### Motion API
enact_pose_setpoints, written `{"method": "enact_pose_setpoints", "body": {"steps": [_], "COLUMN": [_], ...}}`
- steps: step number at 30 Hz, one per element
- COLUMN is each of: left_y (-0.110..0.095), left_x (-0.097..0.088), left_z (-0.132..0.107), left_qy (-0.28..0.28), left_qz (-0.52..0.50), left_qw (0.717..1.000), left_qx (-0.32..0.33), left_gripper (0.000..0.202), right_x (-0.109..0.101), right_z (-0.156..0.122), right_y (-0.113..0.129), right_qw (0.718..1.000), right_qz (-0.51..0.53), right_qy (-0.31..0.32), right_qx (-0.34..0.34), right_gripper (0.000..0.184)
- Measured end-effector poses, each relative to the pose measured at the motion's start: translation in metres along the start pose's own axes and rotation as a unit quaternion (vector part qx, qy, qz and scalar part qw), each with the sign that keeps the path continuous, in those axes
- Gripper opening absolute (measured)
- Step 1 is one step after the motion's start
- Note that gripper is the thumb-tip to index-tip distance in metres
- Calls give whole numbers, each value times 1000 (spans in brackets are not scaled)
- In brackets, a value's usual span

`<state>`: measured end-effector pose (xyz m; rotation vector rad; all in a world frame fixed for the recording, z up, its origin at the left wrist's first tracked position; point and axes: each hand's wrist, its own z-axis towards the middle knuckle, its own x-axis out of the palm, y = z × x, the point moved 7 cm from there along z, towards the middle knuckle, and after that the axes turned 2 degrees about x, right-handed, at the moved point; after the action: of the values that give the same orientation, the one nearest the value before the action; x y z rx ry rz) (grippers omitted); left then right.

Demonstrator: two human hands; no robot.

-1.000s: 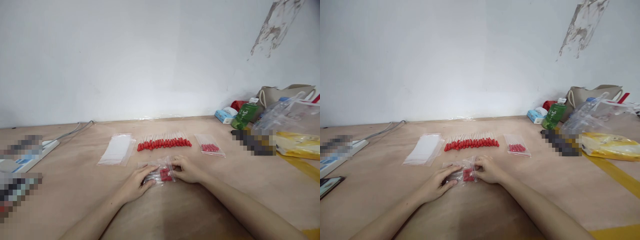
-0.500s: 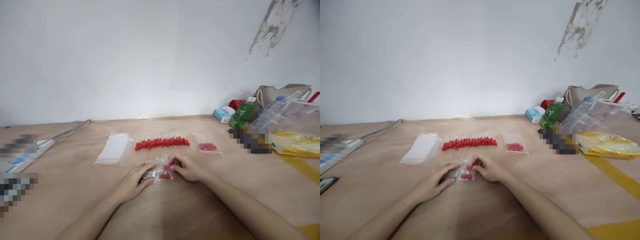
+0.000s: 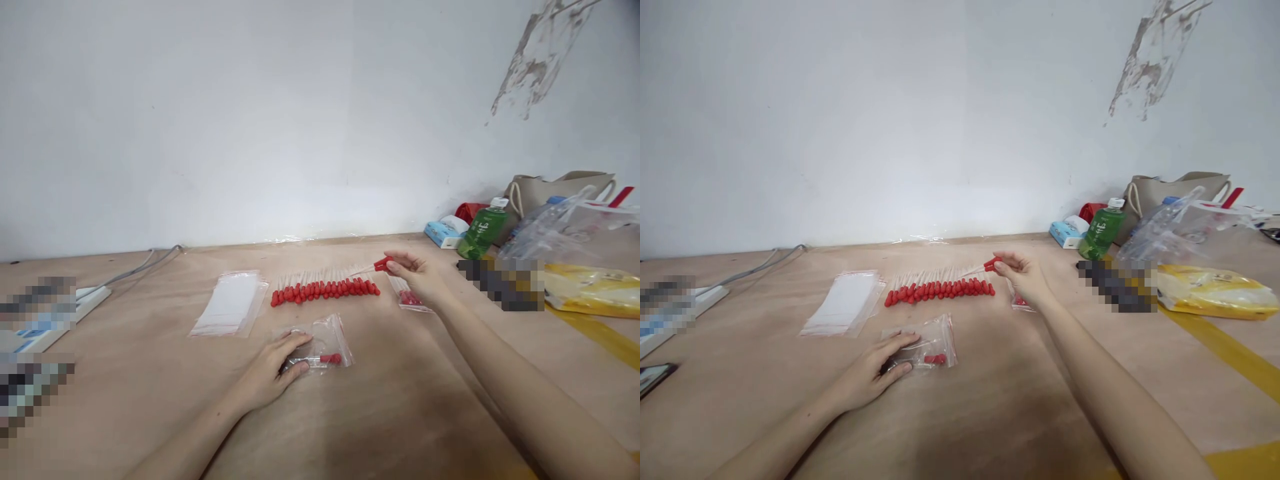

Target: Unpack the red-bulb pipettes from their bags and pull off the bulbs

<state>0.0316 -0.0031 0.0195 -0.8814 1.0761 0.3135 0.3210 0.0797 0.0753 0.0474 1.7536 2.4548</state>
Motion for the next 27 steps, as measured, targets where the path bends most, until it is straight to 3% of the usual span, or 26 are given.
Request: {"method": "enact_pose_setpoints", "body": {"steps": [3, 5, 9, 13, 15, 17, 21, 23, 27], "left_y": [0, 0, -2, -3, -3, -3, -3, -4, -5], "left_x": [0, 0, 2, 1, 1, 1, 2, 2, 3], "left_z": [0, 0, 1, 2, 2, 2, 3, 3, 4], "left_qy": [-3, -2, 15, 13, 11, 12, 19, 16, 15], "left_qz": [-1, -3, -10, -13, -14, -10, -3, -5, -10], "left_qw": [1000, 1000, 1000, 999, 999, 999, 999, 999, 999], "left_qx": [2, 5, 25, 39, 43, 41, 32, 32, 30], "left_gripper": [41, 41, 40, 38, 37, 37, 36, 36, 35], "right_x": [29, 61, 111, 126, 116, 100, 79, 81, 97], "right_z": [0, -2, -4, -8, -12, -22, -51, -66, -85], "right_y": [20, 20, -3, -16, -9, -1, -4, -13, -23], "right_qw": [975, 938, 868, 817, 828, 857, 916, 928, 922], "right_qz": [-138, -233, -376, -445, -437, -403, -334, -317, -290], "right_qy": [-41, -13, 78, 153, 132, 96, 87, 133, 245], "right_qx": [-172, -254, -314, -333, -327, -308, -205, -144, -81], "right_gripper": [21, 20, 28, 23, 22, 21, 14, 11, 12]}}
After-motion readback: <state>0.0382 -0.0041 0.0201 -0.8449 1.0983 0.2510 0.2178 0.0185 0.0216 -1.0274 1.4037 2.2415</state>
